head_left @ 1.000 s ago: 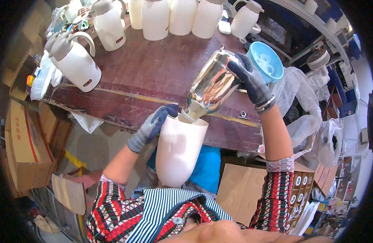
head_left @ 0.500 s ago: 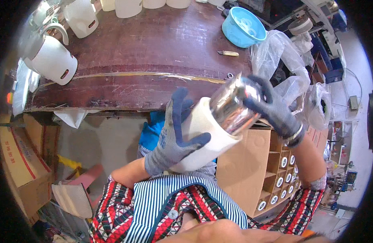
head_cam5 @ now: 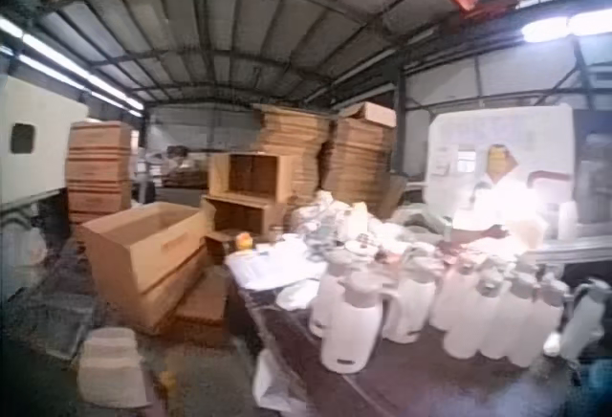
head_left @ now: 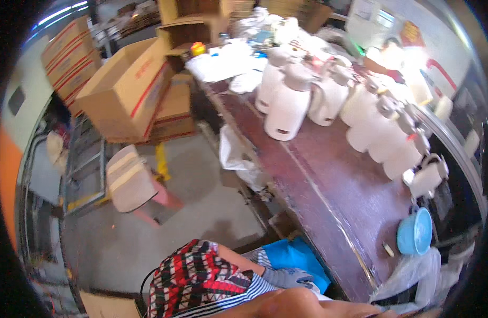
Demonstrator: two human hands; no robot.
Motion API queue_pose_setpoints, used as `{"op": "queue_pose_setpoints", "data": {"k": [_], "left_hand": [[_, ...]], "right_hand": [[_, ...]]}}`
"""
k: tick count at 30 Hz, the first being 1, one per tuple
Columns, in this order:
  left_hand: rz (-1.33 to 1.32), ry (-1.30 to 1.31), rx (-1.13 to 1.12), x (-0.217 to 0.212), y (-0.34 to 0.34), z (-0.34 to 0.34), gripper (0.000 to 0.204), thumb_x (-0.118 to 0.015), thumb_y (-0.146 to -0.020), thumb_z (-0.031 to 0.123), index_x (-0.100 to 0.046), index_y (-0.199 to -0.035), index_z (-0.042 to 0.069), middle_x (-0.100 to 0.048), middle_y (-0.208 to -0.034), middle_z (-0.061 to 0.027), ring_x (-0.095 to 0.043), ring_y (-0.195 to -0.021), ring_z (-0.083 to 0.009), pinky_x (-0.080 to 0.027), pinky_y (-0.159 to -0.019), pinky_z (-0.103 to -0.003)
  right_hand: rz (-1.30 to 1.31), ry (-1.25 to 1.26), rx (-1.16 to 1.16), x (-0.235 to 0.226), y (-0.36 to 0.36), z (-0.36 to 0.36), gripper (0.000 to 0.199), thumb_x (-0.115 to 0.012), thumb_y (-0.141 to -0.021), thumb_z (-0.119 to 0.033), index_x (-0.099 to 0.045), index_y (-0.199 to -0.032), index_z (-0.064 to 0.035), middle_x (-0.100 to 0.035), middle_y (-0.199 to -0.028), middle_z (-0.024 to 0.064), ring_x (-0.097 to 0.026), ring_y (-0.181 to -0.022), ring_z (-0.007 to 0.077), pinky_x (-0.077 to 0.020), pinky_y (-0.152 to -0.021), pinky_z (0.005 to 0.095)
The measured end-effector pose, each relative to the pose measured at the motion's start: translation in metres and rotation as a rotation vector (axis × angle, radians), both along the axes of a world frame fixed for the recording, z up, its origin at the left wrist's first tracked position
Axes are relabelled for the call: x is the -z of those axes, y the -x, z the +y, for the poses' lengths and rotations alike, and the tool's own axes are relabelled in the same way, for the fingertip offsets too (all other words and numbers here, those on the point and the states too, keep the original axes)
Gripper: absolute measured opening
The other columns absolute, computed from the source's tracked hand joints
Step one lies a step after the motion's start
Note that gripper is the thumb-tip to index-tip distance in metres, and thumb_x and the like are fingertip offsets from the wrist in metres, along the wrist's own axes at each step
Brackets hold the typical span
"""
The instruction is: The person assembles white thermos flasks by inserting stainless steel inner liners into the outer shells, then securing black lids. The person repeats this process for multiple units, placing finished flasks on a wooden table.
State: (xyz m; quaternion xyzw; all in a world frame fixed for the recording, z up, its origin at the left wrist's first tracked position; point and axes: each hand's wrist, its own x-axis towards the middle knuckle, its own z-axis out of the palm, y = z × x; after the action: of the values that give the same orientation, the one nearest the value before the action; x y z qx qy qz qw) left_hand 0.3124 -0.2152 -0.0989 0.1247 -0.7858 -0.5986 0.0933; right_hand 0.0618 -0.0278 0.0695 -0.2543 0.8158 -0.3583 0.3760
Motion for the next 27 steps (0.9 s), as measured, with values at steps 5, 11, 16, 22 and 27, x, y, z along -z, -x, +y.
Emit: {"op": "queue_pose_setpoints", "data": {"k": [5, 11, 16, 22, 27], "left_hand": [[-0.076, 0.118, 0.023, 0.054, 0.005, -0.003, 0.059, -0.05, -0.105, 0.05, -0.05, -0.149, 0.011, -0.049, -0.151, -0.0203, -0.047, -0.138, -0.0398, -0.037, -0.117, -0.047], [0.007, 0.066, 0.262, 0.06, 0.007, -0.019, 0.049, -0.042, -0.11, 0.036, -0.041, -0.156, 0.02, -0.032, -0.163, -0.0175, -0.03, -0.149, -0.0392, -0.025, -0.125, -0.046], [-0.006, 0.1, 0.275, 0.046, 0.002, -0.023, 0.044, -0.043, -0.109, 0.03, -0.047, -0.151, 0.021, -0.041, -0.157, -0.017, -0.041, -0.141, -0.0367, -0.034, -0.119, -0.046], [-0.078, 0.317, 0.212, -0.007, 0.028, -0.04, 0.037, -0.053, -0.103, 0.04, -0.063, -0.128, 0.014, -0.063, -0.118, -0.0152, -0.059, -0.114, -0.0358, -0.047, -0.096, -0.047], [0.009, -0.12, -0.038, 0.006, 0.035, -0.018, 0.051, -0.058, -0.101, 0.045, -0.061, -0.137, 0.009, -0.06, -0.136, -0.0193, -0.056, -0.126, -0.0374, -0.045, -0.107, -0.046]], "right_hand": [[-0.065, 0.002, -0.06, 0.021, 0.002, 0.031, 0.066, -0.072, -0.096, -0.038, -0.048, -0.146, -0.0039, -0.056, -0.143, 0.0145, -0.055, -0.127, 0.0208, -0.048, -0.104, 0.0378], [-0.091, 0.06, -0.221, 0.055, 0.019, 0.061, 0.072, -0.073, -0.093, -0.046, -0.048, -0.148, -0.0069, -0.064, -0.132, 0.0076, -0.063, -0.109, 0.0142, -0.0549, -0.085, 0.0291], [-0.453, -0.091, -0.245, 0.015, 0.014, 0.043, 0.097, -0.082, -0.085, -0.047, -0.034, -0.161, -0.0107, -0.054, -0.15, 0.0102, -0.058, -0.123, 0.0207, -0.0536, -0.096, 0.0359], [-0.538, 0.03, -0.35, 0.017, 0.013, 0.055, 0.106, -0.085, -0.086, -0.032, -0.019, -0.164, -0.0064, -0.038, -0.163, 0.0119, -0.034, -0.149, 0.022, -0.027, -0.123, 0.0419], [-0.432, 0.099, -0.269, 0.032, 0.002, 0.079, 0.097, -0.084, -0.088, -0.034, -0.028, -0.162, -0.0049, -0.046, -0.158, 0.0134, -0.043, -0.143, 0.0231, -0.0321, -0.121, 0.0392]]}}
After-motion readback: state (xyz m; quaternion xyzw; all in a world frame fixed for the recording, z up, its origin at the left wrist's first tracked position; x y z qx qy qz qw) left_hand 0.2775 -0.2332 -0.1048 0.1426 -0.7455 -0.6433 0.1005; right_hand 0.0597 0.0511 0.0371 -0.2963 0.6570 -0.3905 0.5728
